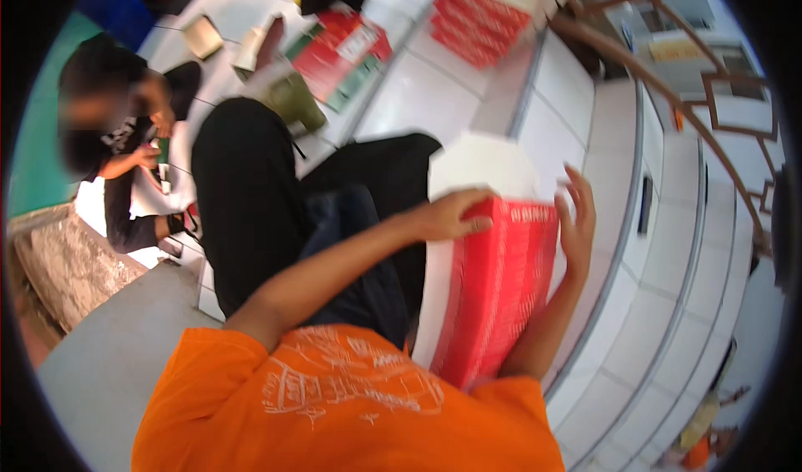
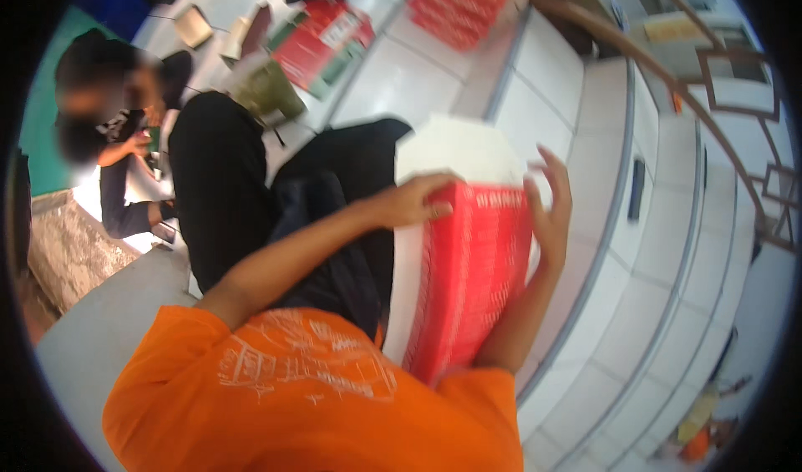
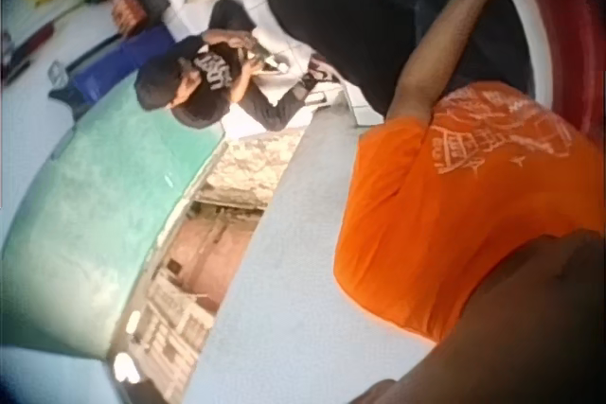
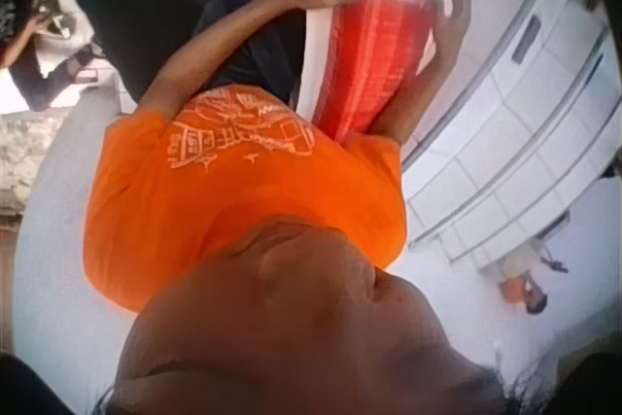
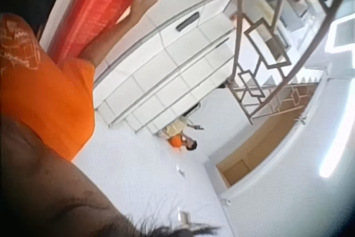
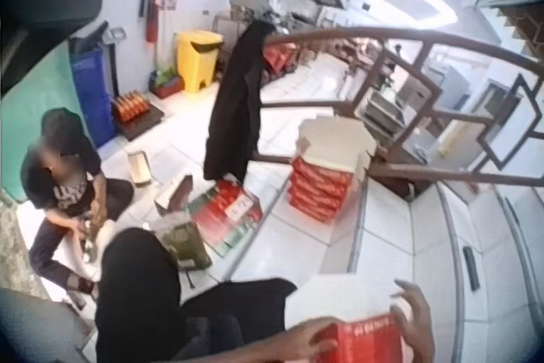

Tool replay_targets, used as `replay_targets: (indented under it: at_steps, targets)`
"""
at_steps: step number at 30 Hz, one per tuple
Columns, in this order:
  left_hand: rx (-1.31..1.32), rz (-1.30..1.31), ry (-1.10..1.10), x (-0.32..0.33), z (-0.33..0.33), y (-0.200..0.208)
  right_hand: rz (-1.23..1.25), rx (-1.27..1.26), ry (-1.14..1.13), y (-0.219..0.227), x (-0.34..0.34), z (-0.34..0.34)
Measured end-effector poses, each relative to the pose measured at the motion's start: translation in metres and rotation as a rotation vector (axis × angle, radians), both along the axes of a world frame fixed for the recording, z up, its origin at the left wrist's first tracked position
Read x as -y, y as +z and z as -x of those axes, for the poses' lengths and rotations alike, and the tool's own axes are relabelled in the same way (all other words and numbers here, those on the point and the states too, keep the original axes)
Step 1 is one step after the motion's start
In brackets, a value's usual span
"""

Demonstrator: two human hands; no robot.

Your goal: Folding and stacking cardboard food packaging boxes.

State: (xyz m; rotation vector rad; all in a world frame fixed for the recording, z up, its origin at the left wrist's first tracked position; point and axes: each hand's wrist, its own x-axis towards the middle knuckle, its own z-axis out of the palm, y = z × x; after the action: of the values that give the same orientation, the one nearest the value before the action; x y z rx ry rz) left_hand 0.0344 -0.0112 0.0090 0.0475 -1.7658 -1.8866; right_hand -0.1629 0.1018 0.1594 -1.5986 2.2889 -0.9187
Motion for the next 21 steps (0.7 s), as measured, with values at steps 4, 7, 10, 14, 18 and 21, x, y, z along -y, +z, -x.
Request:
replay_targets:
  at_steps: [4,7,10,14,18,21]
  targets:
    - [-0.004,-0.080,0.013,0.000,-0.006,0.001,-0.106,0.496,0.010,-0.052,-0.014,0.034]
    - [-0.011,-0.079,0.064,-0.011,-0.002,-0.007,-0.185,0.650,-0.089,-0.062,-0.026,0.037]
    - [0.035,-0.044,0.102,-0.023,-0.009,-0.017,-0.263,0.583,-0.173,-0.064,-0.025,0.032]
    - [0.040,-0.002,0.147,-0.027,-0.010,-0.018,-0.293,0.483,-0.261,-0.061,-0.017,0.019]
    - [0.004,0.016,0.166,-0.023,-0.009,-0.011,-0.333,0.441,-0.276,-0.056,-0.014,0.028]
    - [-0.028,-0.128,0.025,-0.016,-0.010,-0.009,-0.253,0.468,-0.260,-0.061,-0.015,0.024]
